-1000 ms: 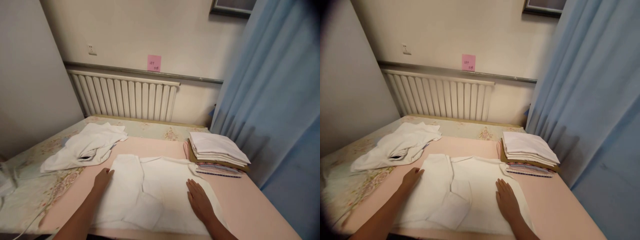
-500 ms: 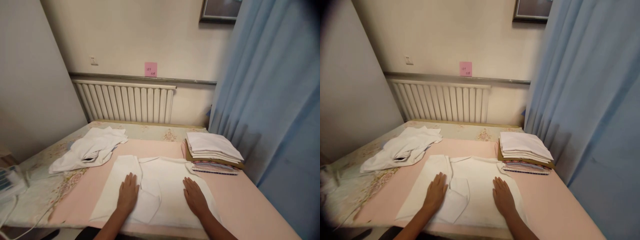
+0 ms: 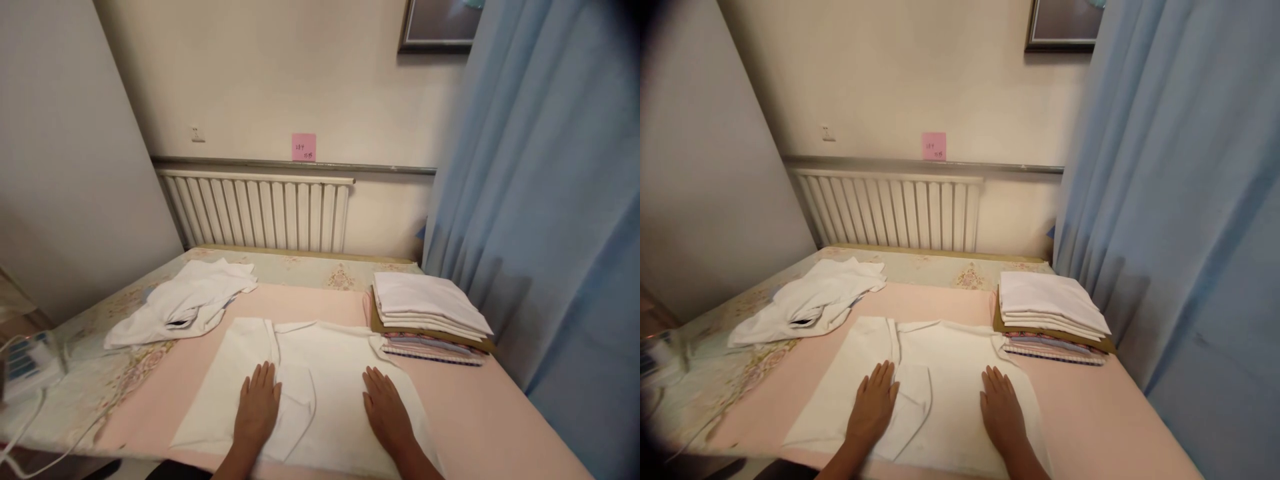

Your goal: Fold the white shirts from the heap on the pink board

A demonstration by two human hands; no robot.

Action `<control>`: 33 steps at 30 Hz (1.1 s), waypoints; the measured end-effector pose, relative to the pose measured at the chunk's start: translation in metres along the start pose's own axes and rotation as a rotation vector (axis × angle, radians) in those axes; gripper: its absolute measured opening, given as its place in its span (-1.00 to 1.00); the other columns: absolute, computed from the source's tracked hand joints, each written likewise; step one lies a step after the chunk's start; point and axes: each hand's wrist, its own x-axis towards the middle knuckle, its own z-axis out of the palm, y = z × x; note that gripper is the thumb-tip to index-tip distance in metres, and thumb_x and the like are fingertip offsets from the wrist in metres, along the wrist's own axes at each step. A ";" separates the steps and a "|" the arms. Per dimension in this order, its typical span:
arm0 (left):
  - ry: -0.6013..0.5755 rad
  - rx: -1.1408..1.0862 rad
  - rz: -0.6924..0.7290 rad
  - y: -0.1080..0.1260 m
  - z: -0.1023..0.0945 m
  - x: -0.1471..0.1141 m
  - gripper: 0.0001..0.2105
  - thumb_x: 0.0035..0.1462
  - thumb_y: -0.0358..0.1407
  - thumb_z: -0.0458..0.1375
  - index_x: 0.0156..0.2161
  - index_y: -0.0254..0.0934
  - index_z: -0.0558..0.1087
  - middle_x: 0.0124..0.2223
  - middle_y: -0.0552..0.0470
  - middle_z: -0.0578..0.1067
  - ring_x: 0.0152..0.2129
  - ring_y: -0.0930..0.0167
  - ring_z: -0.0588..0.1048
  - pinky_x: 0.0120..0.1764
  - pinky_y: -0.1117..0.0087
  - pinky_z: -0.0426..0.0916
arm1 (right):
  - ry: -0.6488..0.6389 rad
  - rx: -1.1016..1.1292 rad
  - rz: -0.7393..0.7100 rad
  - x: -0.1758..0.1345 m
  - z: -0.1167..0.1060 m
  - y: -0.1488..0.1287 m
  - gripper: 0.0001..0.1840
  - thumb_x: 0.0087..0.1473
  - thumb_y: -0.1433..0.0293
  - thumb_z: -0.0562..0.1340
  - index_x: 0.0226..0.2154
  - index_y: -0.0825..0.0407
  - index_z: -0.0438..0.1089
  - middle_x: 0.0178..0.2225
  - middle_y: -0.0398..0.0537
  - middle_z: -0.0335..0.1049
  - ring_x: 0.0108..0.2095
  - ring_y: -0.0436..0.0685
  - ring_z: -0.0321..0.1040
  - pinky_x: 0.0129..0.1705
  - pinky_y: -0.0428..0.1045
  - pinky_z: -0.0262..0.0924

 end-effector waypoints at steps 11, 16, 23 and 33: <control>0.008 0.059 0.019 0.000 0.000 0.000 -0.55 0.24 -0.22 -0.12 0.16 -0.29 0.34 0.20 -0.12 0.35 0.17 0.18 0.26 0.14 0.05 0.16 | 0.082 -0.020 -0.068 -0.005 0.015 0.008 -0.57 0.19 0.33 0.04 0.09 0.02 0.30 0.14 -0.01 0.29 0.17 0.24 0.18 0.20 0.16 -0.01; 0.013 0.059 -0.003 0.001 -0.002 0.002 -0.57 0.24 -0.21 -0.11 0.15 -0.23 0.36 0.19 -0.08 0.36 0.16 0.20 0.28 0.14 0.09 0.18 | 0.144 0.022 -0.101 -0.007 0.020 0.012 -0.57 0.21 0.31 0.03 0.10 0.01 0.28 0.14 0.02 0.29 0.16 0.26 0.20 0.18 0.17 0.01; -0.014 0.065 0.003 0.001 -0.004 0.002 -0.56 0.24 -0.18 -0.10 0.17 -0.21 0.33 0.21 -0.05 0.34 0.18 0.23 0.26 0.15 0.11 0.18 | 0.112 0.042 -0.120 -0.008 0.021 0.015 -0.56 0.20 0.31 0.04 0.10 0.02 0.29 0.17 0.02 0.26 0.17 0.29 0.19 0.17 0.21 0.05; -0.030 0.068 -0.004 0.003 -0.008 0.002 -0.55 0.25 -0.19 -0.11 0.17 -0.25 0.32 0.21 -0.06 0.33 0.18 0.23 0.26 0.15 0.11 0.18 | 0.095 0.030 -0.115 -0.008 0.025 0.016 -0.55 0.17 0.32 0.04 0.08 0.04 0.32 0.16 0.04 0.27 0.16 0.30 0.20 0.15 0.22 0.08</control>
